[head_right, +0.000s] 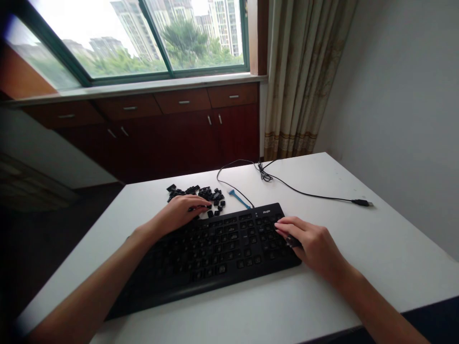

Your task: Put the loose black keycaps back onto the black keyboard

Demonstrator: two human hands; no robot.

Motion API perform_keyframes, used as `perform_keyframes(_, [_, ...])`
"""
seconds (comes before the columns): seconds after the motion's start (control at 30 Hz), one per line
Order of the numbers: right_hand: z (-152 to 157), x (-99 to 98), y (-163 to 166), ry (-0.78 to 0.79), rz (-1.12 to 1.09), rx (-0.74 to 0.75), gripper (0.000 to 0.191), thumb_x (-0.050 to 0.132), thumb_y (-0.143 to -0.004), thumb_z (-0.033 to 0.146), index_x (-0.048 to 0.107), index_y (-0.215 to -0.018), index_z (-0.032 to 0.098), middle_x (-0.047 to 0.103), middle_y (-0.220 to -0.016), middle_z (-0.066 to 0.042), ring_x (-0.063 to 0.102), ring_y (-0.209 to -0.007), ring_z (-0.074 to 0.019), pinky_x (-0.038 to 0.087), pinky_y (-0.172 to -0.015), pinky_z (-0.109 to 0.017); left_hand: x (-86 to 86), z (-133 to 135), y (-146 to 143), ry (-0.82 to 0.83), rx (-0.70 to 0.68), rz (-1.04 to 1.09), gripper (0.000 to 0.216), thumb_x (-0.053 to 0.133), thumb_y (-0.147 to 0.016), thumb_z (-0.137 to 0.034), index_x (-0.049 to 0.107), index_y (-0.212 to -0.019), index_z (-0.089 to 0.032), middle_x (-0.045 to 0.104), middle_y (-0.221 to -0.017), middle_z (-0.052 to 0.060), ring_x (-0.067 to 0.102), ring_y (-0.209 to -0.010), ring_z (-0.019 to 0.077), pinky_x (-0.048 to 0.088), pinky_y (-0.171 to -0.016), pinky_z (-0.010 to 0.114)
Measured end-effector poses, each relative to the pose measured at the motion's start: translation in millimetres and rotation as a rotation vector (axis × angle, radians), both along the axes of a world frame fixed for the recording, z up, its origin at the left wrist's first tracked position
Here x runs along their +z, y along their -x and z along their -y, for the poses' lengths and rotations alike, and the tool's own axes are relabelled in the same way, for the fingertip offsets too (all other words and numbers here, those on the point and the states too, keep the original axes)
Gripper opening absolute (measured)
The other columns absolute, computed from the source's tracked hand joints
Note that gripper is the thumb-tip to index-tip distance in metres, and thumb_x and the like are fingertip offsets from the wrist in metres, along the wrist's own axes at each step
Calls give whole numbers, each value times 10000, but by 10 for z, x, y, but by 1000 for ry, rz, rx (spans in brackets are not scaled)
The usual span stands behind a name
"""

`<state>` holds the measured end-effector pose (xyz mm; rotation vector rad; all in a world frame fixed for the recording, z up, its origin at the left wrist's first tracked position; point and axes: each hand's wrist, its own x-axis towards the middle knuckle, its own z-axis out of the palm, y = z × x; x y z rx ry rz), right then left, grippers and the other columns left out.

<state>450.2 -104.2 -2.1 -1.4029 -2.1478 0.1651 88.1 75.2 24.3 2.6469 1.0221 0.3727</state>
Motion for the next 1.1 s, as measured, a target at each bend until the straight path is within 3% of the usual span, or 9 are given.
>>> perform_keyframes(0.3, [-184,49,-189,46,7,167,370,544,-889,98,678,-1198,253,719,-1210,-71,704,-1065,-228,573,-926,-363,6,3,21,33,7,73,294,523,-948,-345,758,-1099,-255,756,-1103,40,698,-1012,216,530,-920,319])
perform_keyframes(0.43, [-205,45,-254,25,57,202,421,533,-872,68,669,-1221,261,708,-1245,-69,692,-1100,-227,572,-922,-353,42,53,23,58,98,205,274,575,-923,-400,767,-1049,-250,760,-1060,40,709,-946,210,547,-894,323])
perform_keyframes(0.7, [-224,135,-232,37,111,244,411,510,-878,55,665,-1210,240,706,-1235,-76,699,-1065,-208,572,-876,-330,138,345,56,569,400,850,380,803,-758,-380,748,-1079,-185,774,-1010,78,729,-920,217,600,-859,338])
perform_keyframes(0.83, [-229,217,-201,19,179,258,432,474,-878,15,669,-1199,230,720,-1210,-75,702,-1058,-205,573,-871,-333,128,482,45,817,466,1134,316,838,-731,-294,768,-1023,-196,774,-1000,60,728,-880,164,611,-808,255])
perform_keyframes(1.1, [-185,211,-113,40,135,189,233,556,-954,172,652,-1159,225,717,-1190,-74,708,-1022,-204,581,-867,-335,143,725,-95,1096,445,1197,256,840,-734,-223,783,-982,-194,779,-951,49,731,-825,129,612,-742,175])
